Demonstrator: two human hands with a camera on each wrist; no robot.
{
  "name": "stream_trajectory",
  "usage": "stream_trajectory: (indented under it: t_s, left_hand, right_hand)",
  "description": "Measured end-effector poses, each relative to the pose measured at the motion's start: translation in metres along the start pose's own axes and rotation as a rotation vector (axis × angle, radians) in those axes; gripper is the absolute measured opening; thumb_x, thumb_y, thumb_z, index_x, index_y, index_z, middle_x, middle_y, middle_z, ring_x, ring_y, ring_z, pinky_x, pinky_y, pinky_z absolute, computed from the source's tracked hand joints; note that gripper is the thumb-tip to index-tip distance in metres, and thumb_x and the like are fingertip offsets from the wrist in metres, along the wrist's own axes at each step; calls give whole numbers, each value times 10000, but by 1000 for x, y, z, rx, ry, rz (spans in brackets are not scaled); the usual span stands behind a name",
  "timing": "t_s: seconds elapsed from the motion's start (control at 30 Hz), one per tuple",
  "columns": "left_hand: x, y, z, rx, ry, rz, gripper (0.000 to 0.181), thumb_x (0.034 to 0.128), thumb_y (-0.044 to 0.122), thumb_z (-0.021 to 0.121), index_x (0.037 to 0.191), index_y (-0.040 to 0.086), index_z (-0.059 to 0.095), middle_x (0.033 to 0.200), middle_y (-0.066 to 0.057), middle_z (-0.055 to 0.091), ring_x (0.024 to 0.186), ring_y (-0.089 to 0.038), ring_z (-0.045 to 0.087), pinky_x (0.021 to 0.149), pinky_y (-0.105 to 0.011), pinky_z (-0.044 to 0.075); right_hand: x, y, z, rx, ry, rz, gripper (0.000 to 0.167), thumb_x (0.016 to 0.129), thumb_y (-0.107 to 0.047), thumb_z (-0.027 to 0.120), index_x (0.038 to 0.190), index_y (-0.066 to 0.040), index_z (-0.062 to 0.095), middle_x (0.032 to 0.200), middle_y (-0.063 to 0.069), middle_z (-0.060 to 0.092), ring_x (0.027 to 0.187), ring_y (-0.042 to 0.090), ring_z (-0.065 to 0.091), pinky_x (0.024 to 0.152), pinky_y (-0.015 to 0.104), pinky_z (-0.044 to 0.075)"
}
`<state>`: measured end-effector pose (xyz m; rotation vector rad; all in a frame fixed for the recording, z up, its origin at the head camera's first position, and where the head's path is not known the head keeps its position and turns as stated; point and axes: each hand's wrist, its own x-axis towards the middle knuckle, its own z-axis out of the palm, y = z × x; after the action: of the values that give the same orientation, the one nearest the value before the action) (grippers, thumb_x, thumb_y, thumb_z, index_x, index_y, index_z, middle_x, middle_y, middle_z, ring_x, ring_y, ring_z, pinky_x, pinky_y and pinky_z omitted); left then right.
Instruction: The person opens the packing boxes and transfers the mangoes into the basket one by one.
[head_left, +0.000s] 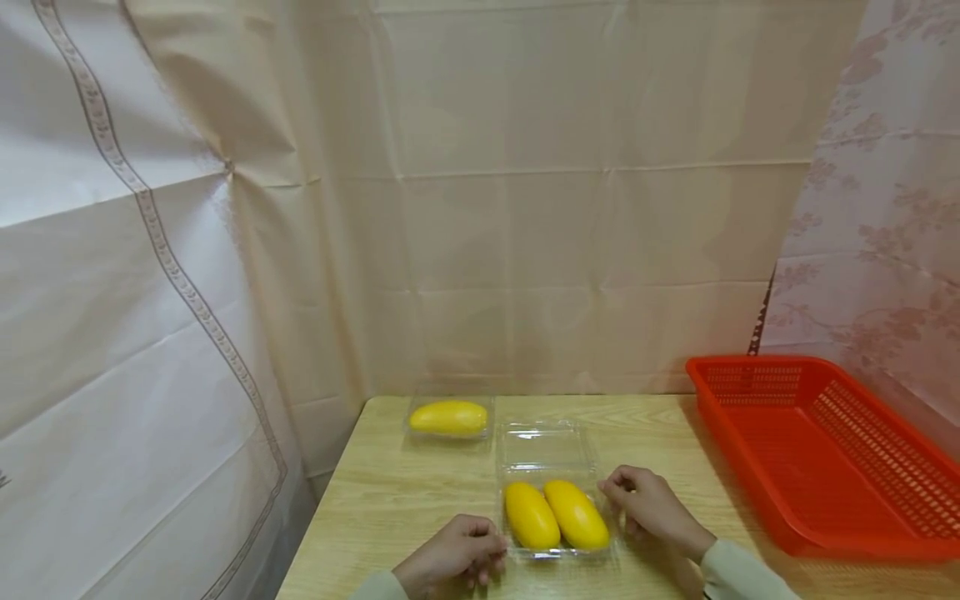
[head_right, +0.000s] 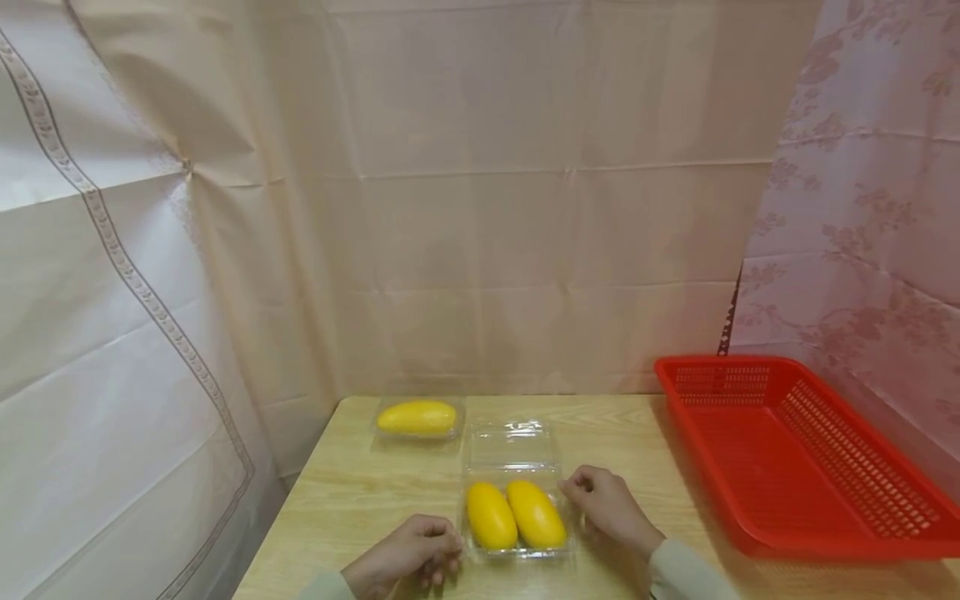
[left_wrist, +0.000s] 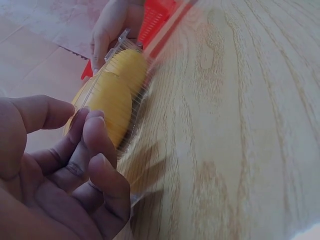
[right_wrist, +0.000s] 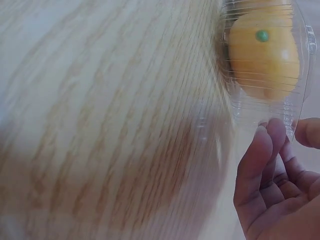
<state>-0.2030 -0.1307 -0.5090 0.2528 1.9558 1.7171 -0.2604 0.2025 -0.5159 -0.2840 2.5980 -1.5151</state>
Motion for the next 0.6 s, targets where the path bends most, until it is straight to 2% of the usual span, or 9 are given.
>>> stream_trajectory:
  t_s: [0.13,0.3,0.6]
  left_hand:
    - [-1,0,0,4,3,-9,225,1025,181,624,916,-5,687,765,-10,679,550,-68,534,474,-174,399]
    - [-2,0,0,18,14,-21,268,1039,205,622,966,-44,688,779,-10,682,566,-76,540,485,-182,406]
    - [-3,2,2,31,26,10,291,1037,194,632,988,-89,679,777,-14,677,566,-77,548,493,-191,416]
  right_hand:
    - [-1,-3,-1,6,-7,30,300,1036,-322,638,897,-56,629,717,48,618,447,151,519,403,284,464]
    - [-1,-4,-1,7,-15,22,323,1039,-327,631,875,-49,618,689,50,613,443,151,511,400,271,445]
    - [-2,-4,-1,3,-21,36,336,1043,-342,625,858,-62,604,665,52,604,441,142,500,405,260,441]
